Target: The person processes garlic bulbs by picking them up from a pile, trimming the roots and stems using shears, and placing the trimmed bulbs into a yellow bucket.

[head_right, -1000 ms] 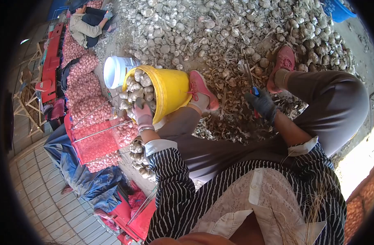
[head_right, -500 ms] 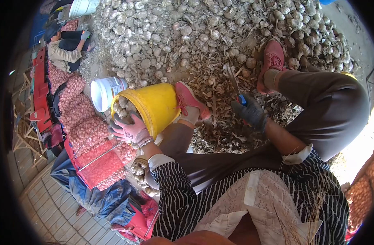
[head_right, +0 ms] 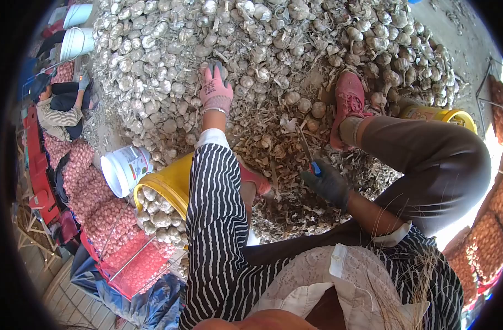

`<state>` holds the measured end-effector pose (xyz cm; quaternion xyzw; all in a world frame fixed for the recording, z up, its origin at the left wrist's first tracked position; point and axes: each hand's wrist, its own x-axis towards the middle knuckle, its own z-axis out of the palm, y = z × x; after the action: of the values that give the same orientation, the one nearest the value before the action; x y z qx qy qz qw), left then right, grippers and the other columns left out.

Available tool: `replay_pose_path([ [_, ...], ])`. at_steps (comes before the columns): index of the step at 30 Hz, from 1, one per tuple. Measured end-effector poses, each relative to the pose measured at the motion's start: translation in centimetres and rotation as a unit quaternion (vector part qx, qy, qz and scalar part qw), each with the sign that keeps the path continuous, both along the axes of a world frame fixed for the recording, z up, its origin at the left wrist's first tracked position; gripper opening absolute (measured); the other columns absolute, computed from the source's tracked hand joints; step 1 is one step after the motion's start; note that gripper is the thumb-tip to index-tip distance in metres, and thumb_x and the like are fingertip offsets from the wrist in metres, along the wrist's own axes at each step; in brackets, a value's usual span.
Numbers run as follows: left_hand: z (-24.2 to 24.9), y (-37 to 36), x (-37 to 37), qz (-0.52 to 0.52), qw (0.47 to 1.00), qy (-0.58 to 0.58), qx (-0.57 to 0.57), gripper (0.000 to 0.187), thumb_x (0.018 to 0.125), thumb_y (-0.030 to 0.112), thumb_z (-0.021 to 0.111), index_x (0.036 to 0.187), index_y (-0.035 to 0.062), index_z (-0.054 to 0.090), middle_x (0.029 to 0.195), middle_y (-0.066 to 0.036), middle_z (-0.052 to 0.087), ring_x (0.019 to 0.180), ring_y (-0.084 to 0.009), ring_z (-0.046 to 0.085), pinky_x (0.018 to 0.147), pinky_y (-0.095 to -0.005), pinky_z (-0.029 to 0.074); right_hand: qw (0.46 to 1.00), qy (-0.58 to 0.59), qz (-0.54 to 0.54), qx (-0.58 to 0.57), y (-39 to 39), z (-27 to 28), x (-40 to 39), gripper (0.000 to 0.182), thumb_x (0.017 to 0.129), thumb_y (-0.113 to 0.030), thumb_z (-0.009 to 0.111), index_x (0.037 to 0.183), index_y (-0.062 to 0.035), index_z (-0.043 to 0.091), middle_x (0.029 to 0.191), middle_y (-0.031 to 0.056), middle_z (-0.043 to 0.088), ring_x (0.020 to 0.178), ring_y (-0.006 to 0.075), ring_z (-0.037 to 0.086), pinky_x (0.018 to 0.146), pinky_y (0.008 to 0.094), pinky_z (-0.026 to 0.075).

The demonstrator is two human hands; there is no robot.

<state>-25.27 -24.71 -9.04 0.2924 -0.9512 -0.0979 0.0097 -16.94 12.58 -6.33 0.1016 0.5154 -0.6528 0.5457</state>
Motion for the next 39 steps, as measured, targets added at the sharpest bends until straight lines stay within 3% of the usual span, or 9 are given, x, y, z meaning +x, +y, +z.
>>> replay_pose_path([
  [2, -2.0, -1.2, -1.7, 0.038, 0.967, -0.250, -0.035, 0.057, 0.084, 0.022, 0.058, 0.136, 0.0085, 0.037, 0.139, -0.017, 0.035, 0.111, -0.0323, 0.053, 0.090, -0.0389, 0.046, 0.973, 0.157, 0.141, 0.095, 0.1, -0.3, -0.4, 0.027, 0.087, -0.020, 0.066, 0.105, -0.0037, 0.054, 0.084, 0.0031, 0.053, 0.073, 0.0100, 0.048, 0.067, 0.0281, 0.044],
  [6, -4.8, -1.1, 0.4, 0.078, 0.986, -0.053, -0.135, 0.040, 0.088, 0.015, 0.056, 0.125, 0.0079, 0.042, 0.106, -0.014, 0.061, 0.089, -0.0268, 0.064, 0.072, -0.0361, 0.051, 0.962, 0.215, 0.142, 0.091, 0.0, 0.2, -0.4, 0.031, 0.086, -0.022, 0.066, 0.108, -0.0025, 0.055, 0.085, 0.0061, 0.054, 0.073, 0.0121, 0.048, 0.068, 0.0308, 0.044],
  [7, -3.9, -0.5, 0.9, 0.226, 0.945, 0.076, 0.223, 0.044, 0.085, 0.015, 0.061, 0.125, 0.0098, 0.045, 0.101, -0.014, 0.062, 0.089, -0.0235, 0.064, 0.070, -0.0330, 0.052, 0.962, 0.217, 0.143, 0.088, -0.3, 0.7, -0.7, 0.035, 0.086, -0.024, 0.066, 0.111, -0.0022, 0.054, 0.085, 0.0061, 0.054, 0.073, 0.0128, 0.048, 0.068, 0.0311, 0.044],
  [8, -2.7, 0.1, 1.5, 0.336, 0.747, 0.194, 0.541, 0.047, 0.082, 0.015, 0.066, 0.125, 0.0116, 0.047, 0.096, -0.013, 0.063, 0.089, -0.0202, 0.064, 0.067, -0.0299, 0.052, 0.961, 0.219, 0.145, 0.082, -0.7, 1.0, -1.0, 0.038, 0.086, -0.026, 0.065, 0.114, -0.0020, 0.052, 0.085, 0.0060, 0.054, 0.073, 0.0134, 0.049, 0.069, 0.0315, 0.045],
  [10, -3.1, 2.0, 5.6, 0.312, 0.536, 0.334, 0.710, 0.020, 0.085, 0.012, 0.064, 0.103, 0.0058, 0.058, 0.084, -0.010, 0.065, 0.073, -0.0166, 0.062, 0.056, -0.0260, 0.048, 0.963, 0.214, 0.145, 0.079, -0.4, 0.3, -0.3, 0.043, 0.086, -0.028, 0.065, 0.117, -0.0020, 0.051, 0.087, 0.0081, 0.056, 0.073, 0.0161, 0.051, 0.070, 0.0330, 0.045],
  [15, 2.4, 11.7, 13.1, 0.261, 0.363, 0.446, 0.775, 0.022, 0.087, 0.003, 0.058, 0.109, 0.0030, 0.061, 0.100, -0.012, 0.063, 0.094, -0.0202, 0.059, 0.076, -0.0295, 0.050, 0.898, 0.335, 0.258, 0.119, -1.3, 6.1, -3.2, 0.048, 0.084, -0.030, 0.065, 0.119, -0.0027, 0.048, 0.090, 0.0162, 0.060, 0.077, 0.0288, 0.059, 0.073, 0.0395, 0.046],
  [23, 9.0, 21.4, 17.7, 0.188, 0.472, 0.451, 0.734, 0.066, 0.077, -0.006, 0.065, 0.134, 0.0109, 0.038, 0.124, -0.008, 0.048, 0.112, -0.0214, 0.052, 0.094, -0.0345, 0.047, 0.692, 0.613, 0.352, 0.147, 0.0, 9.2, -3.6, 0.055, 0.077, -0.025, 0.065, 0.124, -0.0025, 0.045, 0.090, 0.0206, 0.060, 0.079, 0.0372, 0.061, 0.069, 0.0462, 0.048],
  [29, 7.8, 23.4, 19.6, 0.207, 0.813, 0.290, 0.461, 0.071, 0.067, 0.001, 0.076, 0.128, 0.0057, 0.042, 0.124, -0.010, 0.052, 0.111, -0.0211, 0.053, 0.095, -0.0350, 0.046, 0.645, 0.654, 0.369, 0.139, 2.4, 9.7, -2.0, 0.043, 0.079, -0.030, 0.060, 0.108, 0.0000, 0.051, 0.081, 0.0212, 0.062, 0.077, 0.0381, 0.060, 0.068, 0.0488, 0.046],
  [39, 10.5, 25.5, 21.3, 0.181, 0.914, 0.127, 0.340, 0.059, 0.069, 0.013, 0.078, 0.120, 0.0010, 0.050, 0.110, -0.012, 0.063, 0.101, -0.0207, 0.061, 0.090, -0.0325, 0.047, 0.660, 0.600, 0.441, 0.097, 4.1, 10.2, -0.9, 0.033, 0.079, -0.026, 0.060, 0.101, -0.0019, 0.053, 0.074, 0.0193, 0.061, 0.073, 0.0377, 0.061, 0.063, 0.0488, 0.046],
])
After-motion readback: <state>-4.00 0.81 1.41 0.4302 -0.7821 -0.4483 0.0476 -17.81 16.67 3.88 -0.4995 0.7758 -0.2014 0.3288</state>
